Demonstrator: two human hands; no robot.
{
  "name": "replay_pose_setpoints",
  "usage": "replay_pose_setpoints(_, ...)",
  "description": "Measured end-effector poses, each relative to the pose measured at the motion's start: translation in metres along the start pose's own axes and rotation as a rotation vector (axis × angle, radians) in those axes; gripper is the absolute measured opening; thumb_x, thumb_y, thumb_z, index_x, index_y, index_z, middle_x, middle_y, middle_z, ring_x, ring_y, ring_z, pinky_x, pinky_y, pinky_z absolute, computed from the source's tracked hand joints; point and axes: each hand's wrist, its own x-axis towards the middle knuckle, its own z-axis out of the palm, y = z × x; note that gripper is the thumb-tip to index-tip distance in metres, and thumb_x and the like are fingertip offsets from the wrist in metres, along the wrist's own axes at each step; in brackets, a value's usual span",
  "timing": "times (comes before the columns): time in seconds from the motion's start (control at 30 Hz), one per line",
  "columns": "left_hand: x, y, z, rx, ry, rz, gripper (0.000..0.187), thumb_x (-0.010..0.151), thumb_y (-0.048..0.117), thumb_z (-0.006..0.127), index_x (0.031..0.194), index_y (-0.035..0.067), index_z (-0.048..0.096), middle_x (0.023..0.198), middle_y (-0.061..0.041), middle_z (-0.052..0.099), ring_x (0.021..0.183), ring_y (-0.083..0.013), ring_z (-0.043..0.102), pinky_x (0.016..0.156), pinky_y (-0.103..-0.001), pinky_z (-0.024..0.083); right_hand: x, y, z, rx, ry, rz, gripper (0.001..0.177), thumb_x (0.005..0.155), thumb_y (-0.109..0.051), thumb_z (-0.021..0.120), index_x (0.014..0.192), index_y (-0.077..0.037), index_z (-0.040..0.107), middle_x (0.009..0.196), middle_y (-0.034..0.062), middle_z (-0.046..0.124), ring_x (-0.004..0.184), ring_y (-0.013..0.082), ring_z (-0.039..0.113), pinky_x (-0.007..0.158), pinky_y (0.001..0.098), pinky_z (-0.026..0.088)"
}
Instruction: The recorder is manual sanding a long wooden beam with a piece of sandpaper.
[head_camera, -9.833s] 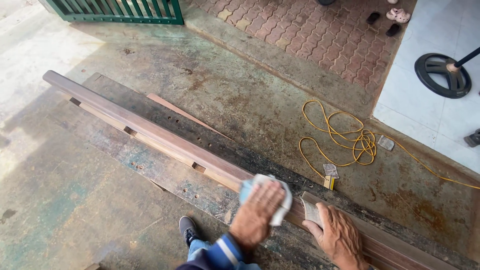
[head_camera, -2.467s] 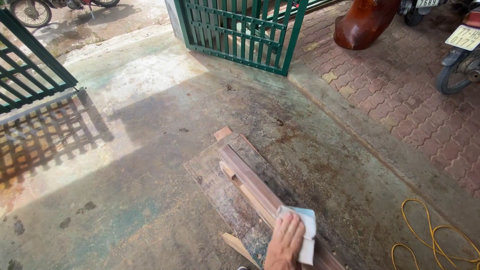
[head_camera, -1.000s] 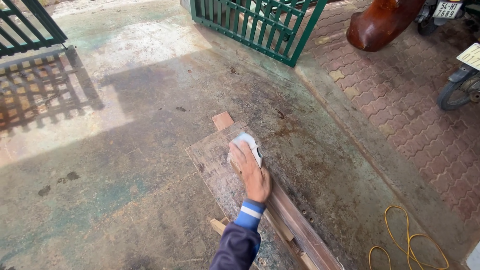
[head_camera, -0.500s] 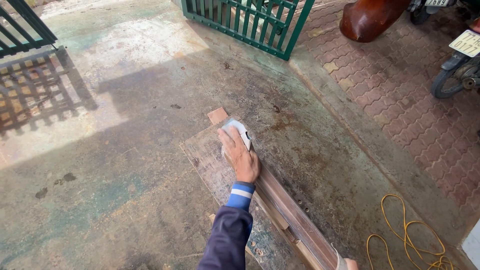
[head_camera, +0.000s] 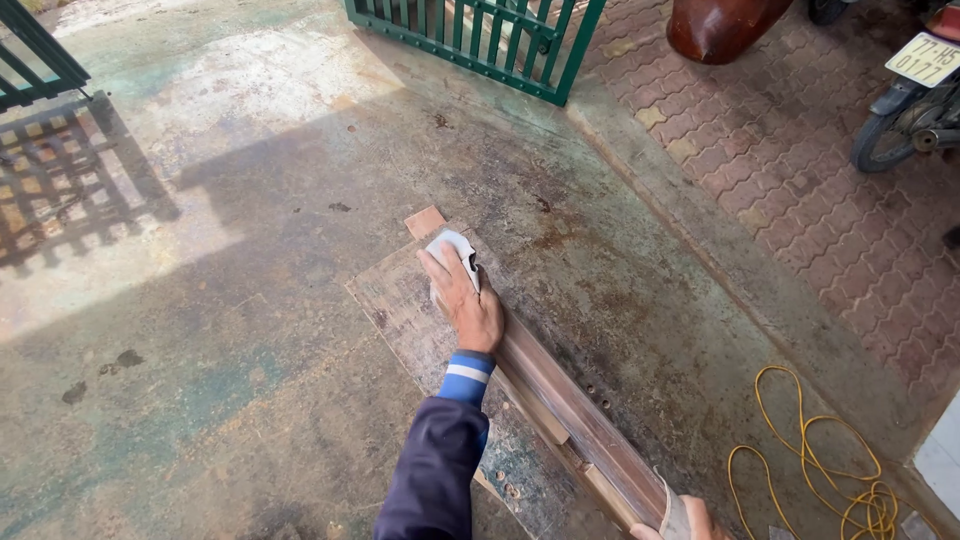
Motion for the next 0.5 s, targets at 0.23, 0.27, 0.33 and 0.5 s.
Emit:
replay_pose_setpoints(0.23, -0.225, 0.118, -0.005, -0.122, -0.262, -0.056, 0.075, 0.095, -0.004, 0.032, 0.165, -0.007, 0.005, 0.166, -0.042, -0.017, 0.157, -0.0509, -0.012, 0.126, -0.057, 0.002, -0.007, 0.007, 0.001, -0.052, -0.048, 0.052, 0.082, 0.059, -0.052, 0.093, 0.118, -0.007, 0.06, 0.096, 0.0189, 0.077, 0.091, 0.0308, 0.081, 0.087, 0.0438, 0.063)
replay_pose_setpoints(0.27, -0.234, 0.122, -0.012, -0.12, -0.261, -0.063, 0.075, 0.095, -0.004, 0.032, 0.165, -0.007, 0.005, 0.166, -0.042, -0.017, 0.157, -0.0509, -0.012, 0.126, -0.057, 0.002, -0.01, 0.084, 0.034, -0.055, -0.055, 0.052, 0.082, 0.059, -0.052, 0.093, 0.118, -0.007, 0.06, 0.096, 0.0189, 0.077, 0.091, 0.0308, 0.081, 0.087, 0.0438, 0.063)
replay_pose_setpoints(0.33, -0.24, 0.135, -0.014, -0.249, -0.356, -0.056, 0.078, 0.092, 0.003, 0.052, 0.16, -0.005, 0.016, 0.164, -0.038, -0.009, 0.154, -0.0512, -0.01, 0.124, -0.057, 0.003, 0.021, 0.193, 0.081, 0.327, -0.21, -0.134, 0.051, 0.081, -0.036, 0.076, 0.117, -0.002, 0.067, 0.102, 0.0231, 0.077, 0.098, 0.0355, 0.075, 0.088, 0.0462, 0.054)
replay_pose_setpoints(0.5, -0.125, 0.092, -0.001, -0.175, -0.101, -0.131, 0.069, 0.102, 0.005, 0.042, 0.163, -0.003, 0.012, 0.167, -0.037, -0.013, 0.157, -0.0496, -0.008, 0.127, -0.053, 0.003, 0.009, 0.036, 0.02, 0.079, 0.017, -0.04, 0.079, 0.056, -0.047, 0.095, 0.112, -0.002, 0.061, 0.089, 0.0222, 0.075, 0.088, 0.0348, 0.077, 0.083, 0.047, 0.059)
